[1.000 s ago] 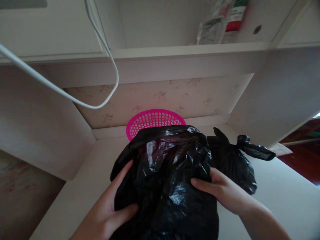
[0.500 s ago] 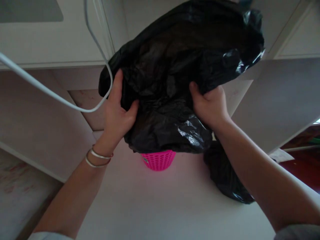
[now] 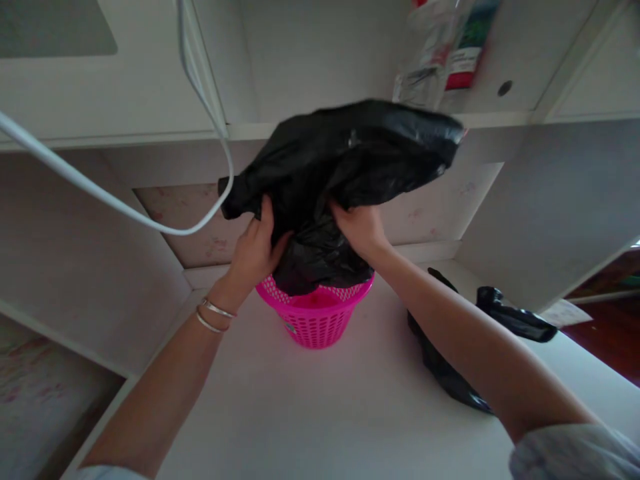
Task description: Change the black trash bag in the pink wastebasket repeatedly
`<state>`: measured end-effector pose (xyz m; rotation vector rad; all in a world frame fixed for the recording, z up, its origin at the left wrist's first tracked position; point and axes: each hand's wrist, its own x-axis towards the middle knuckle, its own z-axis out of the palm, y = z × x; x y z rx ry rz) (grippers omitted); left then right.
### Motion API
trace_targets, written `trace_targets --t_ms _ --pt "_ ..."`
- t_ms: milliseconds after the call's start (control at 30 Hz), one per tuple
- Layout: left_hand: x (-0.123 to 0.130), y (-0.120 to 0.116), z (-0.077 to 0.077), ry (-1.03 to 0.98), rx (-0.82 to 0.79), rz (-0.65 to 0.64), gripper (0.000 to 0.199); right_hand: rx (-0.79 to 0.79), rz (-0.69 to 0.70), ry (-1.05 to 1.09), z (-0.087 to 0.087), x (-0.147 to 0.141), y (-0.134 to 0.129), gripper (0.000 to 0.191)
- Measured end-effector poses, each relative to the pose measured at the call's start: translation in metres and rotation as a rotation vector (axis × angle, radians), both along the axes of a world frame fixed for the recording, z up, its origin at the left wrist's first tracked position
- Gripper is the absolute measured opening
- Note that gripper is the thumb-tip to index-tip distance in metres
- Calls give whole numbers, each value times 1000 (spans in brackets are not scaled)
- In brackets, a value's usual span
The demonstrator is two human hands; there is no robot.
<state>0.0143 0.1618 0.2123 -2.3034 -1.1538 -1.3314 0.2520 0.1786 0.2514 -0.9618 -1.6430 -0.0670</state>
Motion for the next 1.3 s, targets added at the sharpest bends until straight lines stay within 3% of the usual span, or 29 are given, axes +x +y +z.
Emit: trace_targets --t_ms 67,167,233,300,367,467,600,667,733,833,933,1100,1167,1300 --pt "-15 -8 -15 115 -122 -17 71 -143 110 -83 -6 0 -10 41" --pt "-40 -24 -24 -8 -249 -52 54 -431 248 -107 2 11 -22 32" --pt "-53 -32 -22 -220 -324 -78 43 -684 309 21 14 21 -26 24" --pt "-61 -38 -19 -535 -405 -170 32 -887 454 128 23 27 -29 25" --pt "-64 -43 -16 -910 -500 -351 30 -925 646 152 23 30 -30 27" --pt "-63 -46 -15 -1297 -644 -556 31 -878 758 82 2 26 -28 44" --pt "-60 -48 -17 -1509 -726 -514 16 -1047 658 -28 -32 18 -22 60" --pt "-59 -49 -16 -1542 -794 -478 9 -1098 617 -88 -37 17 -20 54" --pt "-59 -51 -13 -1530 -874 -442 27 -1126 606 -139 -33 21 -21 45" --pt "-61 -54 -8 -1506 -974 -371 53 -1126 728 -207 -17 37 -28 49" --pt "-62 -53 -6 -1488 -1011 -343 58 -1100 834 -168 -4 62 -36 54" --pt "-52 -45 -9 -1449 -919 -320 18 -1073 664 351 -4 90 -38 59" --pt "-45 -44 -13 -1369 -856 -350 22 -981 586 448 -8 90 -39 48" --pt "-36 -45 -21 -1173 -753 -419 39 -871 468 369 -23 84 -41 40"
